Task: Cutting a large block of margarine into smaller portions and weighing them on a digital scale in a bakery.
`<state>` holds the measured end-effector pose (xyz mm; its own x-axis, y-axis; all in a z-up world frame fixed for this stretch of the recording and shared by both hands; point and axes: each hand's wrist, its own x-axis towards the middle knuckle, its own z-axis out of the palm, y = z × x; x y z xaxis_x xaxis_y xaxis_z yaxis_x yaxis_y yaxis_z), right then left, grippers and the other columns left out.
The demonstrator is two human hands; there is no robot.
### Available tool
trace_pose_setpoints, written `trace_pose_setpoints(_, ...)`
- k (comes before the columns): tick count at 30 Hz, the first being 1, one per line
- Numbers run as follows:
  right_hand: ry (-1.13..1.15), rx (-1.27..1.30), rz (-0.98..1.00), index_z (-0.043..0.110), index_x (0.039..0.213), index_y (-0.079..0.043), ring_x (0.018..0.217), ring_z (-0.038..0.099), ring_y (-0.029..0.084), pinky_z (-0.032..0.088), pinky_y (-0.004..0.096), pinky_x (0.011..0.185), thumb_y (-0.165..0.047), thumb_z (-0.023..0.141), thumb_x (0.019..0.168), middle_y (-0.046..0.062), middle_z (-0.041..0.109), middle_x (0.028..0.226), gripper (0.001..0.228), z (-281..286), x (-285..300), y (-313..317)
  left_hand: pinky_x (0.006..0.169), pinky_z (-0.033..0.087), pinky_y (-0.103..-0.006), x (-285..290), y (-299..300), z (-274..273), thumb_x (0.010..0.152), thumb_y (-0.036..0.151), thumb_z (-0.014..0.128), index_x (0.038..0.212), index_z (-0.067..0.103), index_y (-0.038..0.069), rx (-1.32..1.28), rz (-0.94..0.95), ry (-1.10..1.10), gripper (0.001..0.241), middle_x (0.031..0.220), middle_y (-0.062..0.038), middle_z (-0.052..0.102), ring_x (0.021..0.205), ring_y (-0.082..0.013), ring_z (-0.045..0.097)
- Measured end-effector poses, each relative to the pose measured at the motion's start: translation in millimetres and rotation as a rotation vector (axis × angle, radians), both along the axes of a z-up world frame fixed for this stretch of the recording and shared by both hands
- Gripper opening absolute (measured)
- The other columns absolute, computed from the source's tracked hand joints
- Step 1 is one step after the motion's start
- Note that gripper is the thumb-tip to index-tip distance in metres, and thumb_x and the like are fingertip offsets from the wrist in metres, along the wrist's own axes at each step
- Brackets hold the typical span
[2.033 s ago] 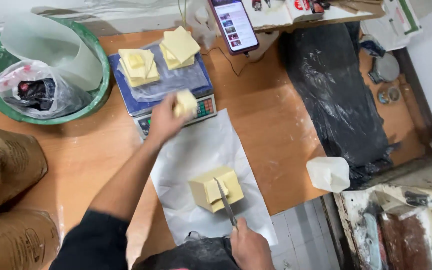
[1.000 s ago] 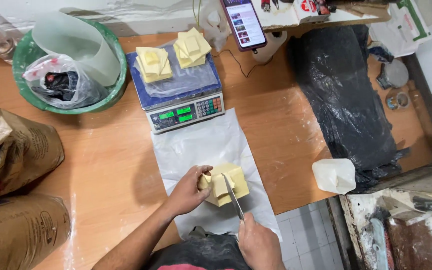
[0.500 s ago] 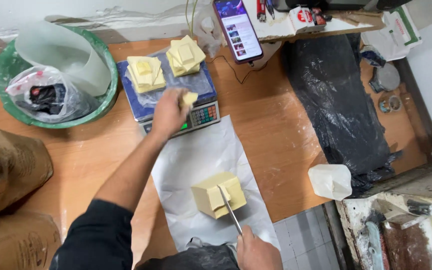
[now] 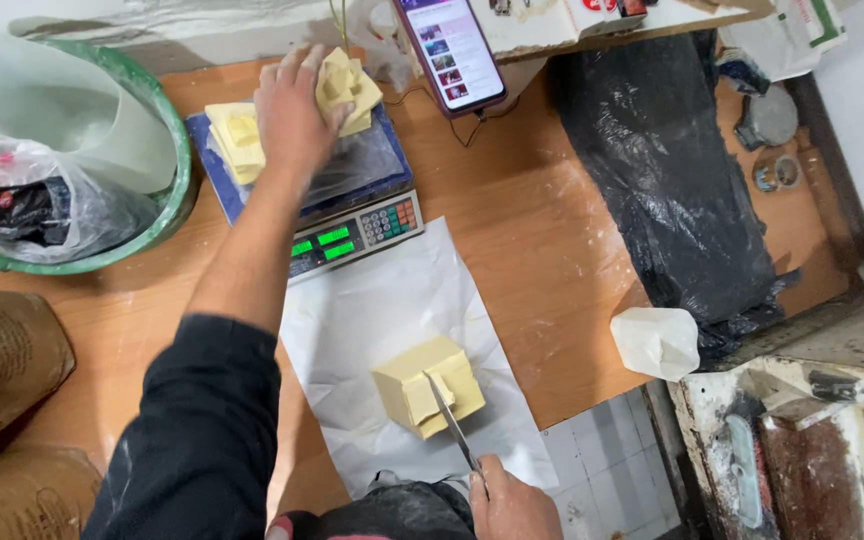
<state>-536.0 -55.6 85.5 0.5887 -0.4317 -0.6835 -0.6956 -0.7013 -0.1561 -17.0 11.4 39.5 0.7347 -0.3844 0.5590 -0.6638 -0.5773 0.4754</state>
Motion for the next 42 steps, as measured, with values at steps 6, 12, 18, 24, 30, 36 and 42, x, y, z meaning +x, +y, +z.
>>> trace_pose_setpoints(6,0.027,-0.017,-0.009,0.058,0.122,-0.02,0.083,0.073,0.041,0.056,0.056,0.075,-0.038,0.054,0.096,0.014,0.076,0.088,0.031,0,1,0,0.078,0.056,-0.0386,-188,54,-58,0.087,0.018,0.069,0.131,0.062,0.012,-0.185,-0.375,0.7,0.045,0.109,-0.009,0.071,0.087,-0.0238,0.069)
trace_pose_setpoints(12,-0.158,-0.13,-0.006,0.06,0.113,-0.02,0.077,0.071,0.044,0.054,0.058,0.07,-0.036,0.055,0.095,0.016,0.075,0.082,0.025,37,9,13,0.096,0.053,-0.0402,-348,93,10,0.082,0.023,0.085,0.141,0.053,0.002,-0.274,-0.497,0.707,0.07,0.129,-0.019,0.061,0.114,-0.0324,0.065)
trace_pose_setpoints(18,-0.376,-0.142,0.027,0.061,0.113,-0.016,0.072,0.07,0.043,0.054,0.056,0.065,-0.032,0.058,0.094,0.018,0.074,0.076,0.025,57,3,28,0.098,0.057,-0.0313,-359,86,5,0.085,0.011,0.076,0.141,0.052,0.003,-0.632,-0.308,1.353,0.061,0.129,-0.013,0.067,0.114,-0.018,0.069)
trace_pose_setpoints(24,-0.418,-0.135,-0.016,0.062,0.113,-0.016,0.075,0.072,0.041,0.055,0.055,0.065,-0.03,0.058,0.094,0.016,0.075,0.079,0.024,54,-17,40,0.095,0.056,-0.0305,-368,91,0,0.09,0.008,0.072,0.135,0.059,-0.004,-0.754,-0.337,1.571,0.049,0.122,-0.012,0.074,0.109,-0.015,0.07)
trace_pose_setpoints(30,-0.451,-0.075,-0.087,0.063,0.114,-0.017,0.075,0.071,0.041,0.055,0.054,0.065,-0.03,0.057,0.095,0.014,0.075,0.078,0.024,66,-26,55,0.093,0.058,-0.0307,-376,100,-21,0.091,0.011,0.07,0.136,0.058,-0.004,-0.801,-0.404,1.54,0.048,0.118,-0.013,0.075,0.104,-0.0154,0.072)
trace_pose_setpoints(36,-0.497,-0.138,-0.048,0.064,0.105,-0.015,0.077,0.071,0.041,0.055,0.053,0.066,-0.032,0.057,0.097,0.014,0.075,0.078,0.02,60,-47,53,0.088,0.058,-0.0328,-341,132,6,0.092,0.016,0.072,0.13,0.068,0.003,-0.284,-0.386,1.139,0.04,0.11,-0.009,0.077,0.096,-0.0184,0.074)
trace_pose_setpoints(42,-0.649,-0.321,-0.087,0.065,0.112,-0.011,0.082,0.069,0.039,0.055,0.049,0.066,-0.028,0.057,0.094,0.013,0.074,0.092,0.026,71,-54,54,0.083,0.06,-0.0374,-329,148,-3,0.092,0.023,0.069,0.125,0.065,0.006,-0.513,-0.296,1.384,0.038,0.098,-0.007,0.073,0.09,-0.0197,0.072)
